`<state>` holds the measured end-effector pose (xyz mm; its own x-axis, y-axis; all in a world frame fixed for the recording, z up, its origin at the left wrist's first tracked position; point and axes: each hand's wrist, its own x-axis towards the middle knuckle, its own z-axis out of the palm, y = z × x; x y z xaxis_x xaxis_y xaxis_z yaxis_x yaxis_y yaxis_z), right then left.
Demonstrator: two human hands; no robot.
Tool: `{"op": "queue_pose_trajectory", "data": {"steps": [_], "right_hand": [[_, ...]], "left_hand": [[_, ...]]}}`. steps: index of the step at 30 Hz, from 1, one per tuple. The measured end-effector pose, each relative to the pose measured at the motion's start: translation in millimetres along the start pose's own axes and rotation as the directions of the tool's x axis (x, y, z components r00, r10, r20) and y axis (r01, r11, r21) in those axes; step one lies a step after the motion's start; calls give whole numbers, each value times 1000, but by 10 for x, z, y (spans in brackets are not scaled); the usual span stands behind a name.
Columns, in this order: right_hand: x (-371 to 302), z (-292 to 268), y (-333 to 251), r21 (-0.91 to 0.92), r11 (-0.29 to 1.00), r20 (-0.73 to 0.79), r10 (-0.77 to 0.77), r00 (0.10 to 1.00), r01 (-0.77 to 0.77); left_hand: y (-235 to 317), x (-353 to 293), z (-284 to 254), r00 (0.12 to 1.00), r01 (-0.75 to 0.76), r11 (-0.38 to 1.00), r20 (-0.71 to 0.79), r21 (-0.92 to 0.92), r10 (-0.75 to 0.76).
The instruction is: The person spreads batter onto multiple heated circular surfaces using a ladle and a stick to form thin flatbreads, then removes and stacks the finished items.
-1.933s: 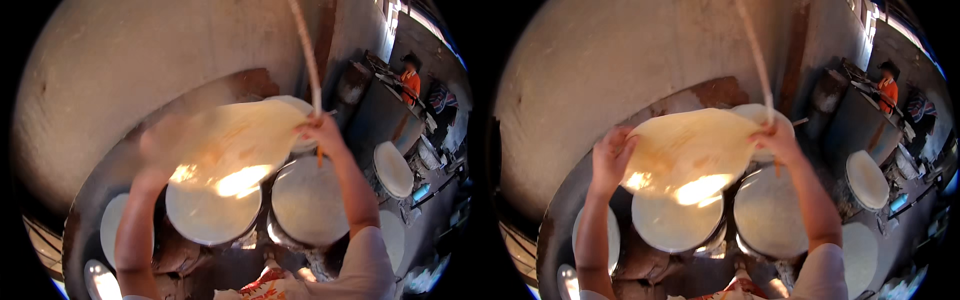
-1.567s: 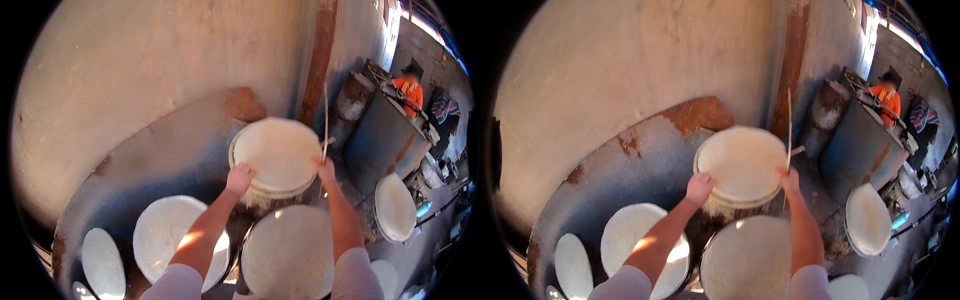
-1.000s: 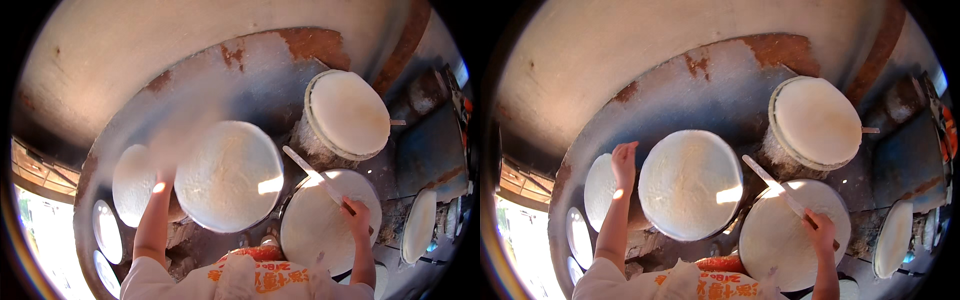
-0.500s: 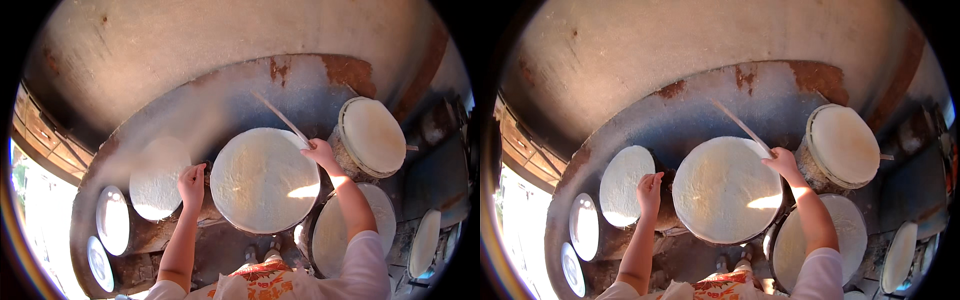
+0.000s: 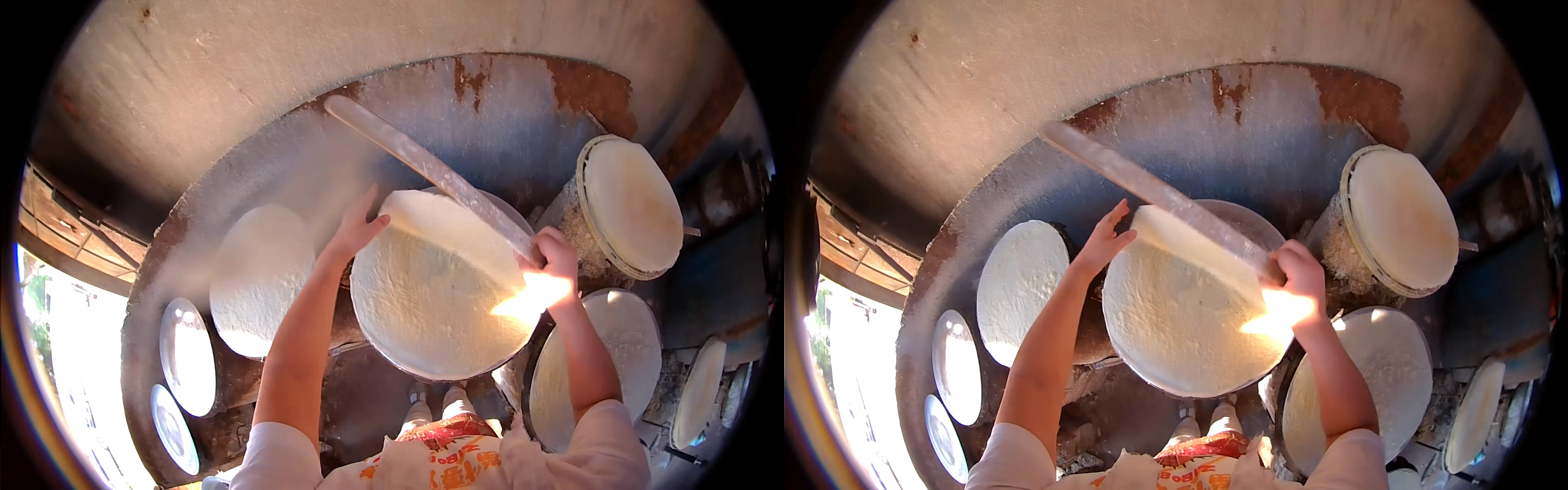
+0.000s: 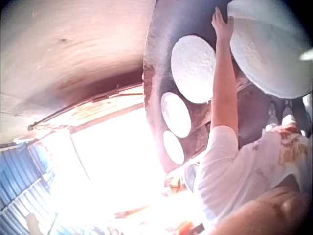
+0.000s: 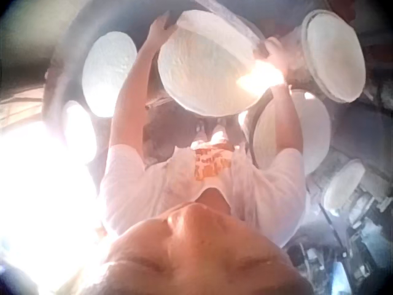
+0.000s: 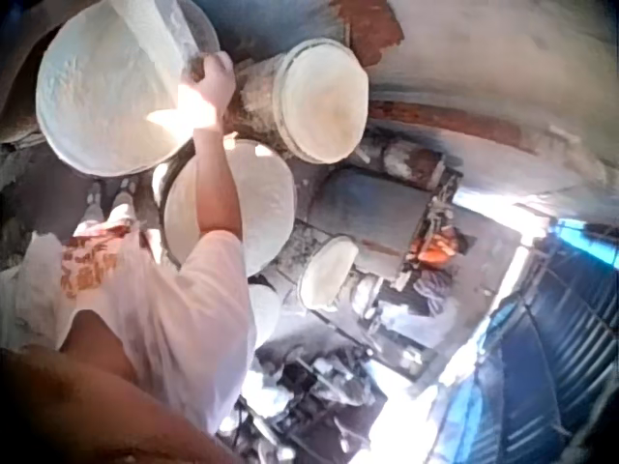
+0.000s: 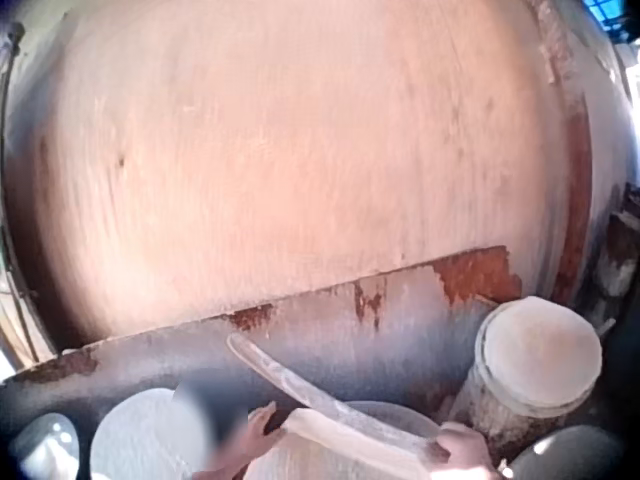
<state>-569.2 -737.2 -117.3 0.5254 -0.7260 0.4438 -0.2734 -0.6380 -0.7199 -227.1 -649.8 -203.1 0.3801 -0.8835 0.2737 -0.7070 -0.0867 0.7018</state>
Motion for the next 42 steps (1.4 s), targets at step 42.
{"op": "queue_pose_trajectory", "data": {"steps": [42], "right_hand": [[-810,-2764,2687,302,727,-519,668,533,-616]], "left_hand": [[2691,804,2911,688,-718,695,185,36,701]]}}
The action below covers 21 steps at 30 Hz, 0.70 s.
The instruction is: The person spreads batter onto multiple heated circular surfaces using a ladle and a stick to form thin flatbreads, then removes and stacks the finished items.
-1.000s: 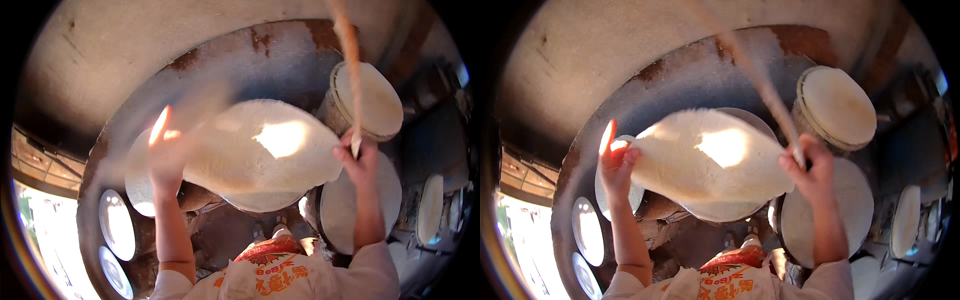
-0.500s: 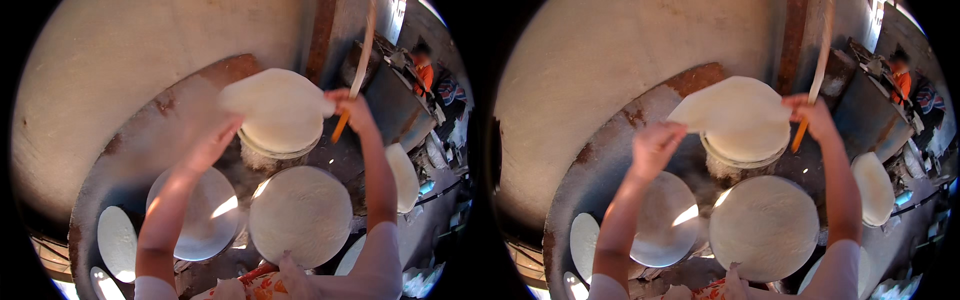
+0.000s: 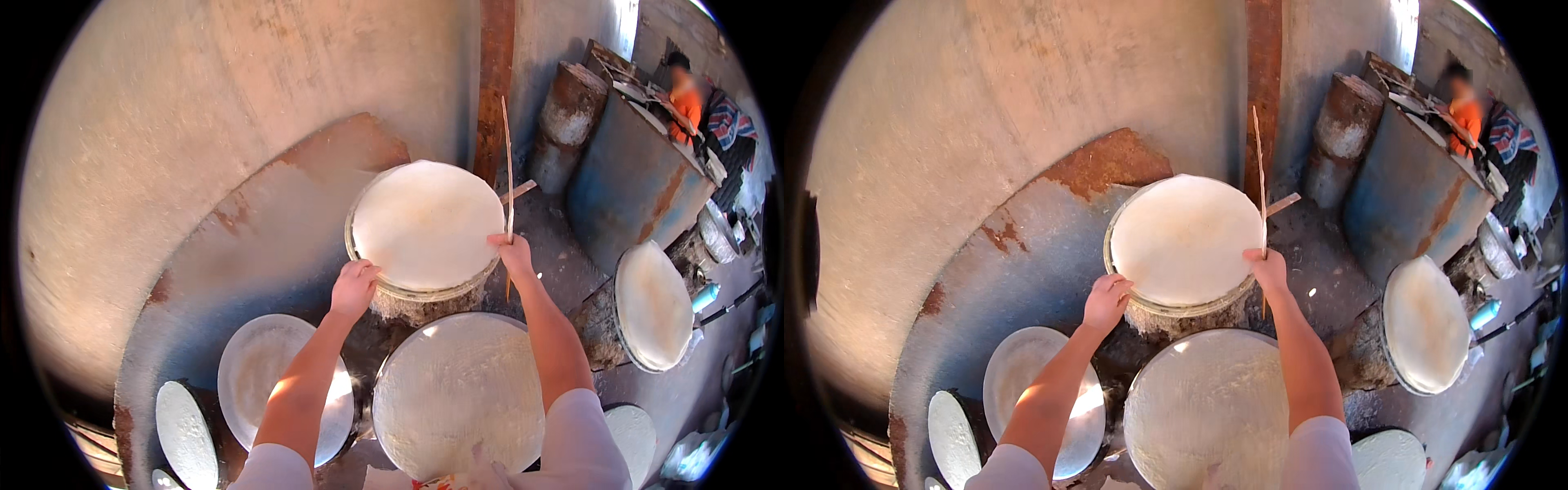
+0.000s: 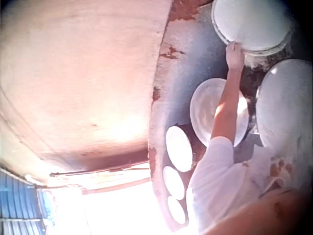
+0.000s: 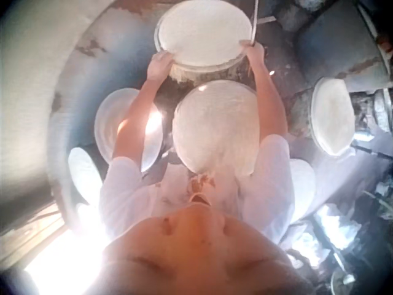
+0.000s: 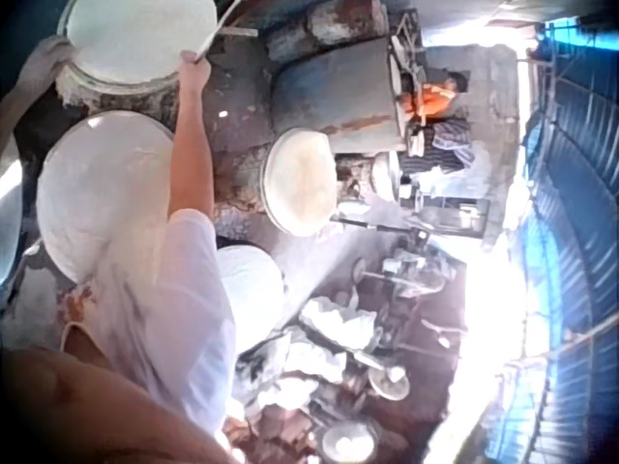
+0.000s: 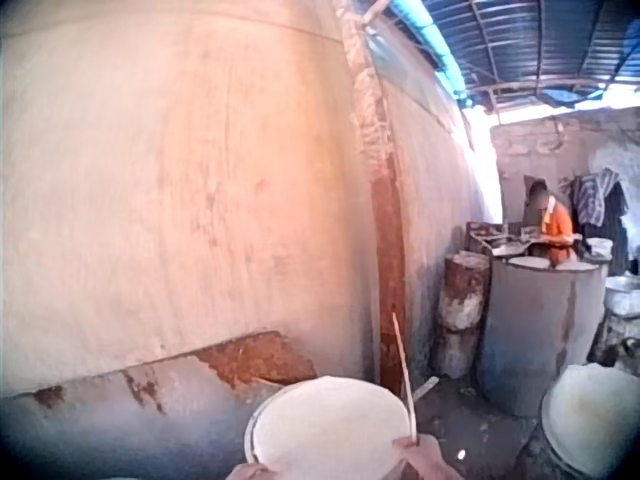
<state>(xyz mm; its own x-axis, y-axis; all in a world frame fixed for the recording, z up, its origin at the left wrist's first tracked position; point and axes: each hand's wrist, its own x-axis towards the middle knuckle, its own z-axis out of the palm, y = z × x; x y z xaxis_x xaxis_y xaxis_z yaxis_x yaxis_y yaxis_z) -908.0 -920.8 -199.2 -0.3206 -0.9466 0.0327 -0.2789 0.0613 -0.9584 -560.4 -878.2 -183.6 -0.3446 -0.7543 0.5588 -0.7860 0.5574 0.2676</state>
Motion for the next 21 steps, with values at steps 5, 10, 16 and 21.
{"op": "queue_pose_trajectory", "data": {"steps": [5,10,16,21], "right_hand": [[-902,-632,-471,206,969,138,108,985,-135],[-3124,-489,-796,270,886,476,218,852,-377],[-4970,-1490,-497,-262,906,-2,-345,939,332],[-6558,-2805,281,-351,835,-699,68,712,-424]], "left_hand": [[995,-372,-738,982,184,983,-41,10,-183],[2454,-1569,-800,557,828,4,823,-561,-111],[3665,-2393,-938,391,920,-58,908,-387,150],[3666,-2504,-1257,690,723,15,723,-691,42]]}}
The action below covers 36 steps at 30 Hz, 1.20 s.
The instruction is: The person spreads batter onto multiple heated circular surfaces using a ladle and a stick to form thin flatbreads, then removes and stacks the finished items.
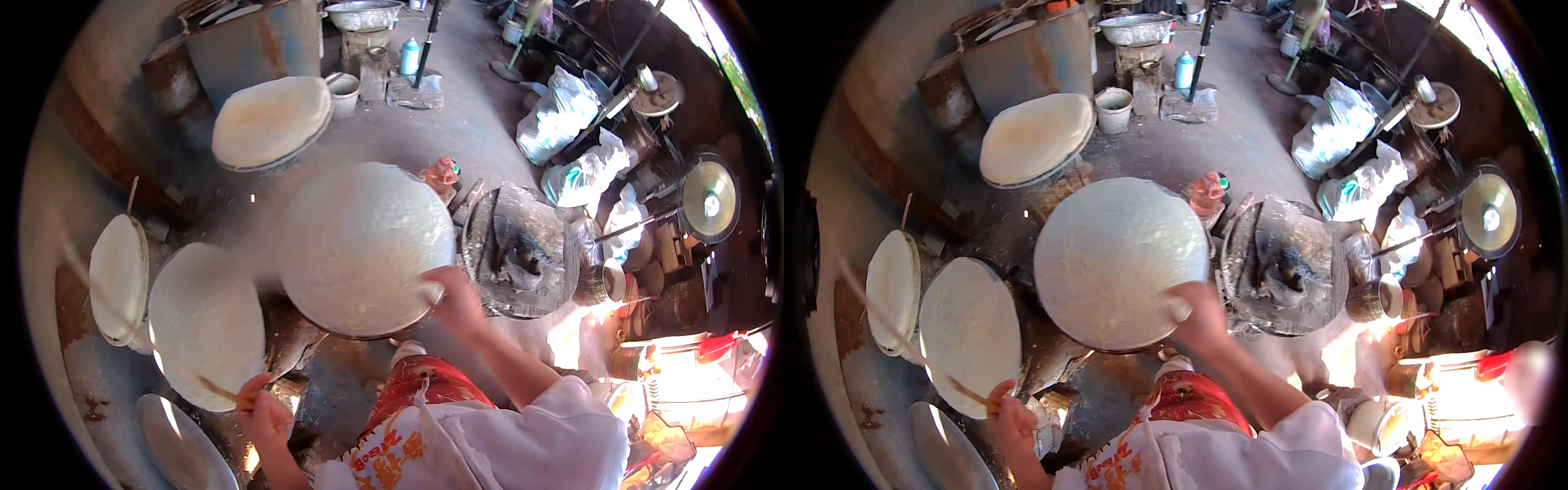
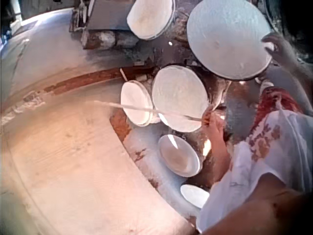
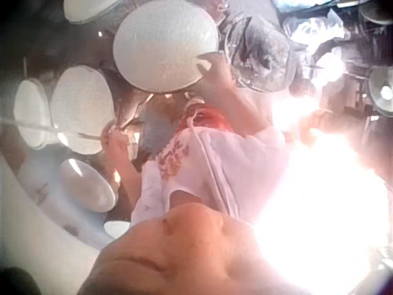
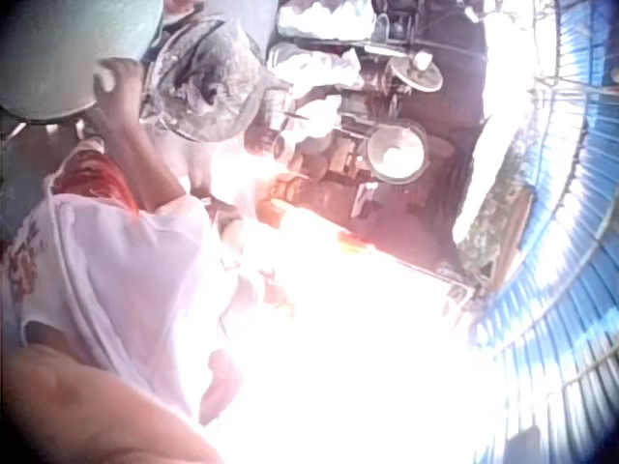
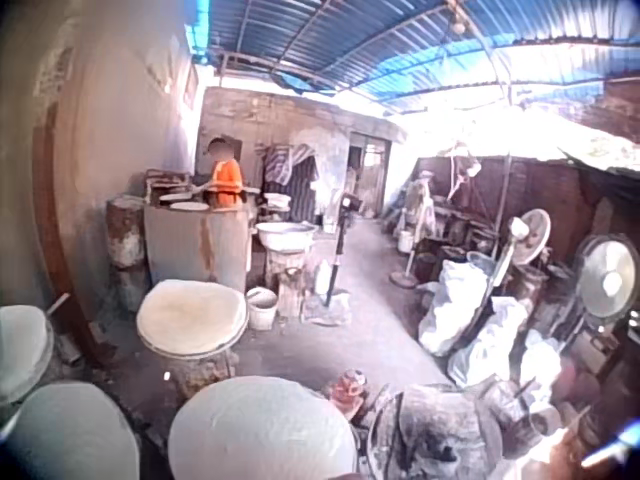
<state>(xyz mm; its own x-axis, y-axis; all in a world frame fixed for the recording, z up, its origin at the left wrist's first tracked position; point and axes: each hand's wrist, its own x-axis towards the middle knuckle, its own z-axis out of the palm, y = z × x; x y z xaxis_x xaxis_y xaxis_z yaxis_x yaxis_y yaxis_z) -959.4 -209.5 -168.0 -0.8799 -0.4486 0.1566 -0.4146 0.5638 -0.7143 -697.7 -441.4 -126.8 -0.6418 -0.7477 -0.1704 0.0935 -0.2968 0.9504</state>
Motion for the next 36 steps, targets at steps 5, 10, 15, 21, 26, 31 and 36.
{"op": "queue_pose_trajectory", "data": {"steps": [5,10,15,21,26,31,36], "right_hand": [[27,-1193,2134,-503,742,-298,331,895,-442],[578,-1277,3139,-471,615,-51,697,715,-633],[793,-1556,3129,-310,706,-36,661,750,-637],[1041,-1745,2722,269,958,-426,209,880,-97],[537,476,-245,608,665,82,-596,799,434],[-1394,2257,-2604,837,381,156,-854,496,393],[-1899,3570,-3349,412,234,279,-952,123,881]], "left_hand": [[-59,45,703,999,-37,988,34,-151,43],[-201,167,1330,993,59,963,112,-263,-30],[-112,-200,1309,995,-9,977,-99,-211,-12],[140,-969,728,919,-55,971,-391,-234,-42],[205,-1775,80,818,-214,949,-573,-232,44],[189,-2730,-765,657,-434,881,-736,-191,164],[208,-3168,-1308,405,-537,839,-899,-85,168]]}}
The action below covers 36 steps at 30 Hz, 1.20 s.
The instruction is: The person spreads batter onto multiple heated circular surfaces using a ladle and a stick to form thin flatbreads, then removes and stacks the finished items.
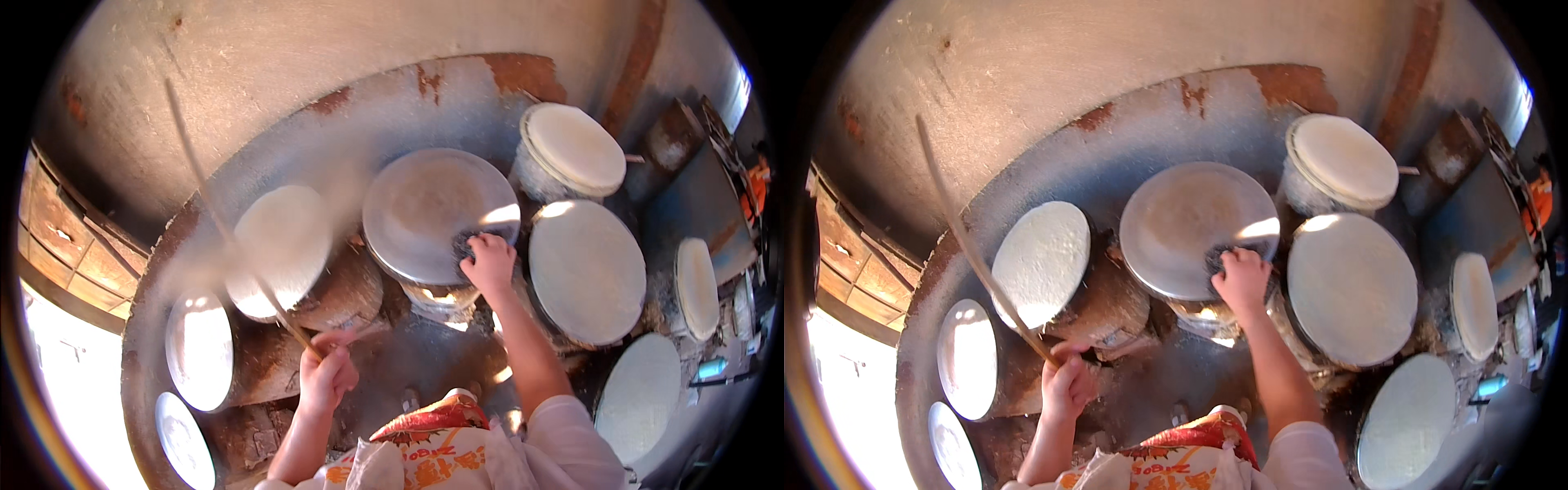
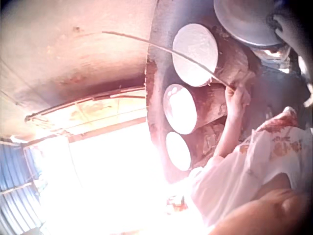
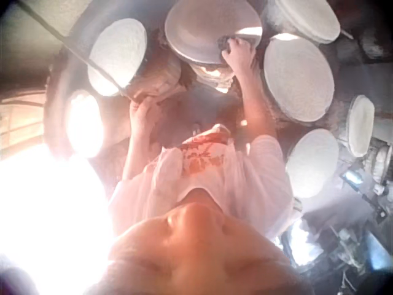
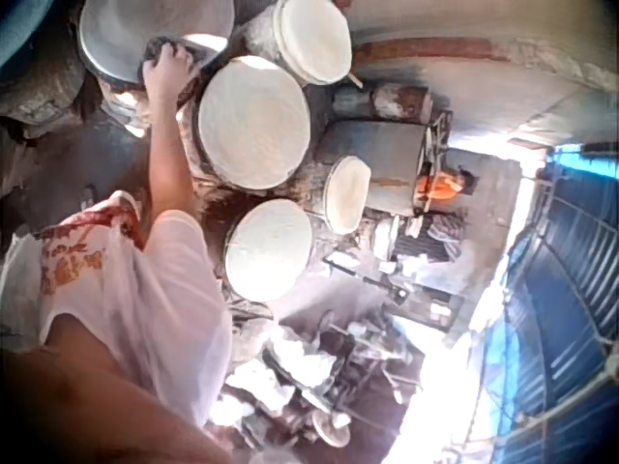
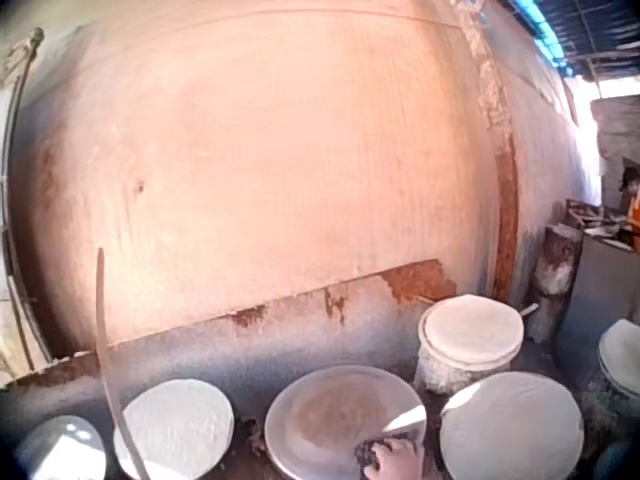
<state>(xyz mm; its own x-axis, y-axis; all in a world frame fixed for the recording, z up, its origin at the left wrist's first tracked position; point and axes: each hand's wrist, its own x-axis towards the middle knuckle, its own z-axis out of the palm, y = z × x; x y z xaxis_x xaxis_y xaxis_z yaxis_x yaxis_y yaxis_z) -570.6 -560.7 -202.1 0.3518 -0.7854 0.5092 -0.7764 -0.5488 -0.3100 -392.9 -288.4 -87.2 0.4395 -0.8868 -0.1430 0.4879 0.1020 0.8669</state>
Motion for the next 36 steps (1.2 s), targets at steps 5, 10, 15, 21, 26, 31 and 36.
{"op": "queue_pose_trajectory", "data": {"steps": [5,10,15,21,26,31,36], "right_hand": [[1367,685,573,-198,979,40,-31,999,38],[2382,1376,-341,113,946,181,-319,930,303],[898,959,-898,555,555,159,-802,575,620],[1081,357,438,143,943,239,-328,914,301],[1215,698,90,156,970,228,-222,948,189],[-529,558,-2398,867,390,99,-744,661,309],[-898,942,-4578,877,192,-121,-799,589,440]], "left_hand": [[139,76,-585,957,-13,1000,-288,17,18],[3,319,-591,908,-85,996,-412,-7,75],[60,921,-220,938,-181,939,-337,-292,76],[215,711,-158,866,-5,968,-486,-252,-122],[281,338,-277,879,-108,944,-474,-312,-56],[508,-589,-816,772,-247,938,-634,-243,40],[699,-1672,-1537,642,-454,889,-712,-56,283]]}}
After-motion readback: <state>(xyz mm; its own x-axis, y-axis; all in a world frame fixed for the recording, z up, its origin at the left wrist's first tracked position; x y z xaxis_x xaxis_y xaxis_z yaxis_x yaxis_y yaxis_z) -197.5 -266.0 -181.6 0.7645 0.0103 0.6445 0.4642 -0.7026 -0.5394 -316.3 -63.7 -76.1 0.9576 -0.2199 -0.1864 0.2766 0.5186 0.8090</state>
